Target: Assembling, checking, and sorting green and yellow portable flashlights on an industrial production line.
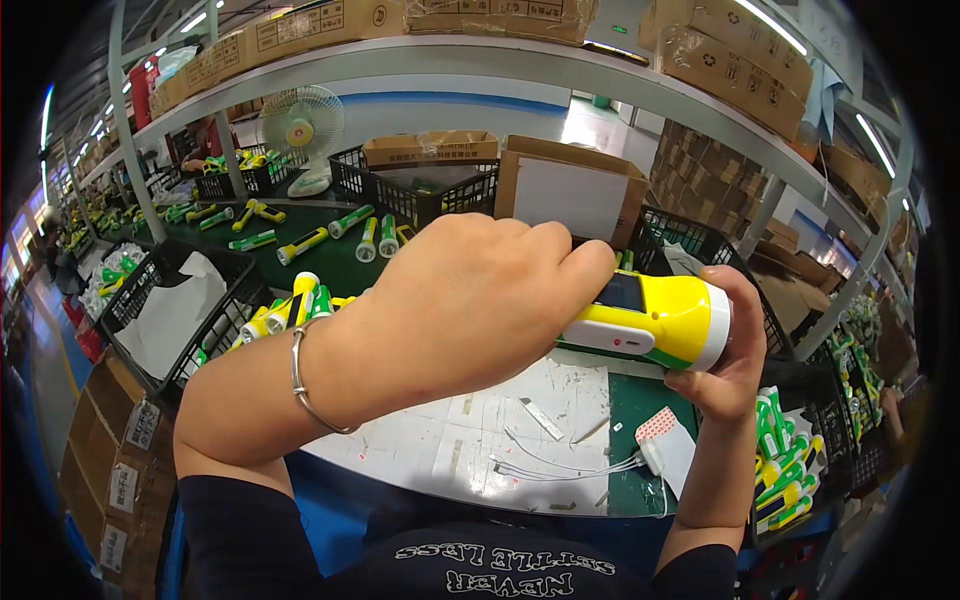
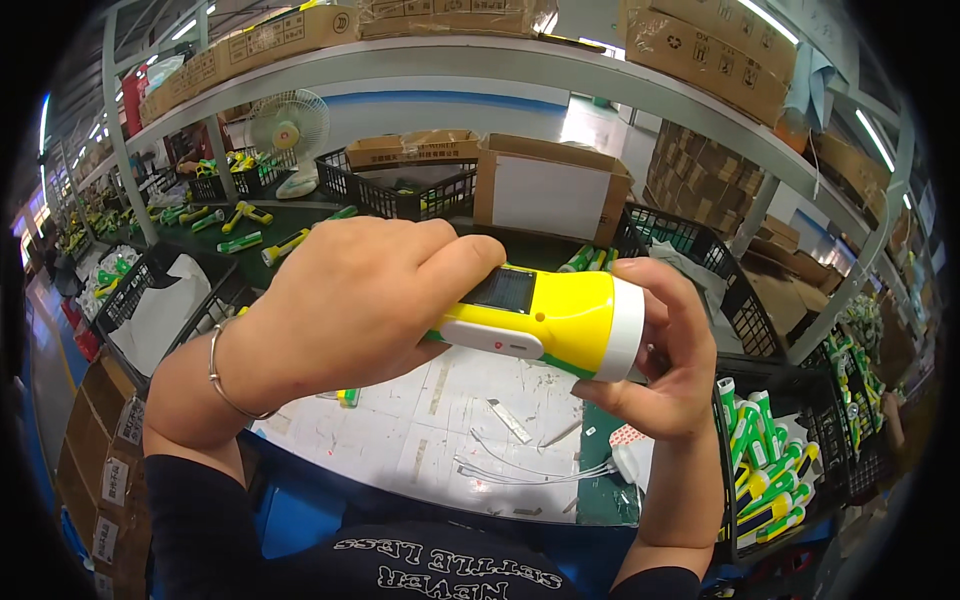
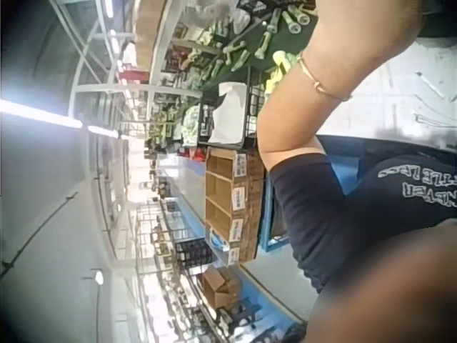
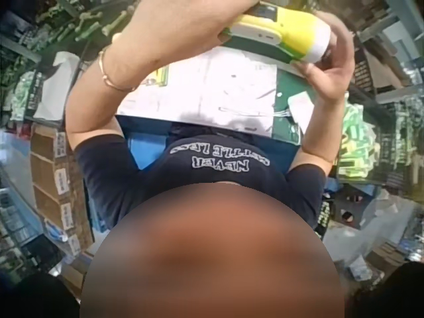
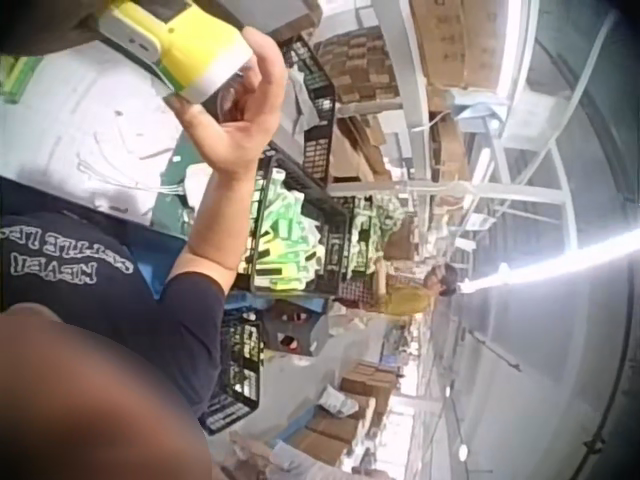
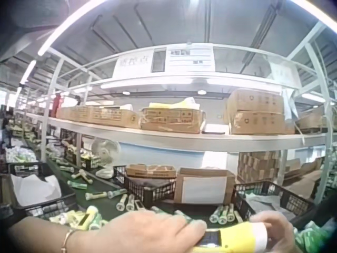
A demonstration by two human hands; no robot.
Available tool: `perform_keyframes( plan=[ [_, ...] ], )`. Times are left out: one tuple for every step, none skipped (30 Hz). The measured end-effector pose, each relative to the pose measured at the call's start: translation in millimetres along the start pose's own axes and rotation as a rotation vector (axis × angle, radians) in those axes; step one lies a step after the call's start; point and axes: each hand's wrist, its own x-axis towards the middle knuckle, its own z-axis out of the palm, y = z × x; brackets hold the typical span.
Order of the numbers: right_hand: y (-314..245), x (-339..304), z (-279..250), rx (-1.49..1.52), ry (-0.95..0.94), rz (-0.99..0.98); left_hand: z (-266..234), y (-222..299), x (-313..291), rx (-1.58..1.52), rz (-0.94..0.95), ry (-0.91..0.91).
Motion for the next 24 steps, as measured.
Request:
perform_keyframes(
  plan=[
    [2, -1, 1, 0.001, -0.004, 0.029, 1, -1, -1, -0.036, -0.009, -0.129],
    [4, -2, 3, 0.004, -0.01, 0.06, 3, -2, -5, -0.035, -0.018, -0.133],
    [6, -2, 6, 0.014, -0.02, 0.063, 7, -5, -10, -0.065, -0.018, -0.093],
    [9, -1, 10, 0.015, -0.031, 0.08, 13, -8, -17, -0.093, -0.025, -0.054],
    [15, 1, 16, 0.033, -0.059, 0.096, 19, -11, -27, -0.126, -0.039, 0.007],
    [16, 0, 24, 0.057, -0.073, 0.163, 23, -12, -39, -0.147, -0.067, 0.063],
    [20, -2, 32, 0.094, -0.062, 0.227, 29, -16, -53, -0.173, -0.085, 0.091],
    [26, -7, 37, 0.053, -0.074, 0.267, 35, -18, -72, -0.217, -0.143, 0.059],
    [33, -11, 47, 0.085, -0.044, 0.3, 42, -20, -95, -0.255, -0.213, 0.029],
    [42, -15, 54, 0.113, -0.031, 0.307, 50, -23, -114, -0.281, -0.269, -0.01],
    [45, -16, 65, 0.165, -0.032, 0.368, 67, -27, -134, -0.336, -0.257, 0.078],
    [55, -17, 74, 0.139, -0.114, 0.414, 73, -25, -154, -0.353, -0.278, 0.028],
    [60, -19, 92, 0.2, -0.142, 0.464, 74, -16, -170, -0.371, -0.36, -0.075],
    [68, -18, 106, 0.057, -0.267, 0.407, 88, -13, -192, -0.45, -0.348, 0.025],
    [63, -12, 123, -0.263, -0.443, 0.464, 87, -7, -207, -0.43, -0.372, -0.008],
    [76, -14, 152, -0.242, -0.455, 0.172, 84, 2, -219, -0.393, -0.413, -0.014],
    [78, -15, 178, -0.355, -0.566, 0.082, 78, 11, -232, -0.39, -0.469, 0.005],
    [78, -12, 205, -0.353, -0.574, -0.12, 71, 17, -239, -0.389, -0.517, 0.024],
    [77, -15, 223, -0.374, -0.61, -0.094, 62, 18, -246, -0.317, -0.542, -0.017],
    [78, -16, 236, -0.405, -0.644, -0.069, 56, 17, -253, -0.341, -0.619, -0.074],
    [81, -12, 249, -0.371, -0.627, -0.129, 48, 14, -261, -0.366, -0.696, -0.13],
    [78, -9, 258, -0.306, -0.642, -0.084, 37, 12, -269, -0.361, -0.77, -0.203],
    [75, -5, 265, -0.24, -0.658, -0.038, 20, 8, -279, -0.308, -0.91, -0.161],
    [75, 0, 266, -0.21, -0.644, -0.029, 5, 0, -291, -0.263, -1.032, -0.116]
  ],
)
